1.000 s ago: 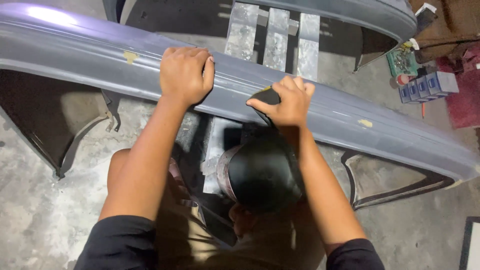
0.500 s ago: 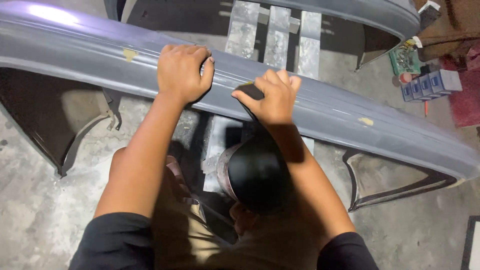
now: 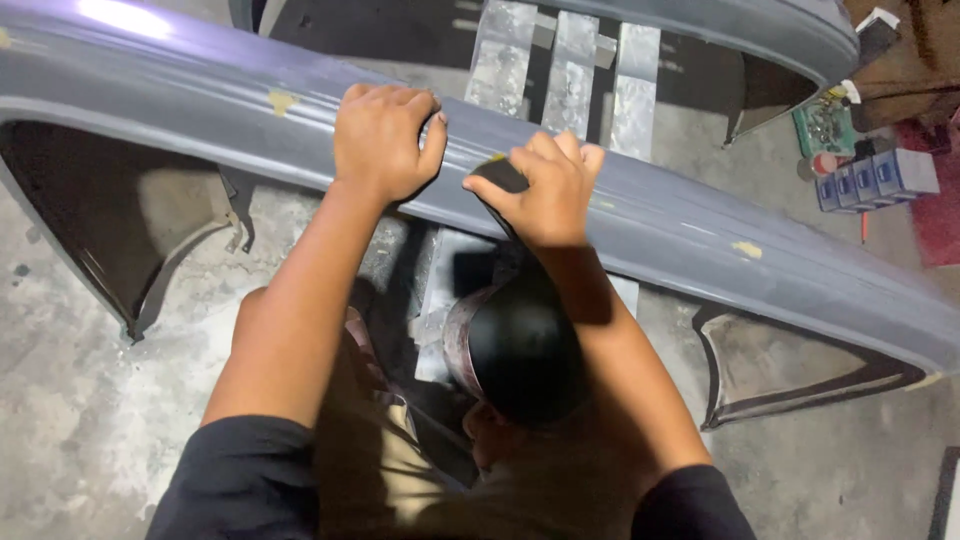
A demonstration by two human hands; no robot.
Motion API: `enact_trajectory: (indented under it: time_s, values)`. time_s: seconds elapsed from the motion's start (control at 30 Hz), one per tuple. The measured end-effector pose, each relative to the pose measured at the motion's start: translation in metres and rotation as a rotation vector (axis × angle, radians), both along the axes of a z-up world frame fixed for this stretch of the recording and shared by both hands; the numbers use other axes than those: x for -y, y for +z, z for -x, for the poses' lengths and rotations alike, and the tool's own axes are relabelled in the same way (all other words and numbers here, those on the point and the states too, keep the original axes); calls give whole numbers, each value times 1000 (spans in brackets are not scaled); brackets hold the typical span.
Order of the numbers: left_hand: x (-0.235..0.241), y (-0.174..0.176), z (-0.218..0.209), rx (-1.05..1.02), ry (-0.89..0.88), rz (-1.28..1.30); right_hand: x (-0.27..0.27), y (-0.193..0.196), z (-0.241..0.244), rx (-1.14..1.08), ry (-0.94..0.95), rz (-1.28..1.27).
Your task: The person is sanding a grey car bumper that is resting on a metal stand. They use a sanding block in their right hand to smooth the surface while repeatedly dipping the block into a bucket of water held between their legs.
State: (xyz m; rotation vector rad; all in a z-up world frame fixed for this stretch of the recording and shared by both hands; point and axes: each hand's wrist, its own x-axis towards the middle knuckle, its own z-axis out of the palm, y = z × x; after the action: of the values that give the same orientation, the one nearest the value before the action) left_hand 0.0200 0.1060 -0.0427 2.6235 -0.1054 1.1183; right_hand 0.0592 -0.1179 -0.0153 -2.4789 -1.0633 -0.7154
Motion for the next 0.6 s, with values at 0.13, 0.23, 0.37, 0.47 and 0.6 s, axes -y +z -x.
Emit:
enact_trajectory:
  time_s: [0.13, 0.23, 0.37, 0.47, 0.6]
  values:
    - [2, 1, 1, -28, 17, 17, 9, 1, 3, 40, -2, 20]
    - [2, 0, 5, -18, 19, 10, 1, -3, 3, 6, -10, 11]
    - [2, 1, 3, -14, 1, 33, 13, -1, 0, 24, -6, 6]
    - [5, 1, 0, 28, 21, 25, 6, -4, 0, 27, -37, 24]
    - [1, -3, 1, -22, -5, 12, 5, -8, -3, -1, -21, 8]
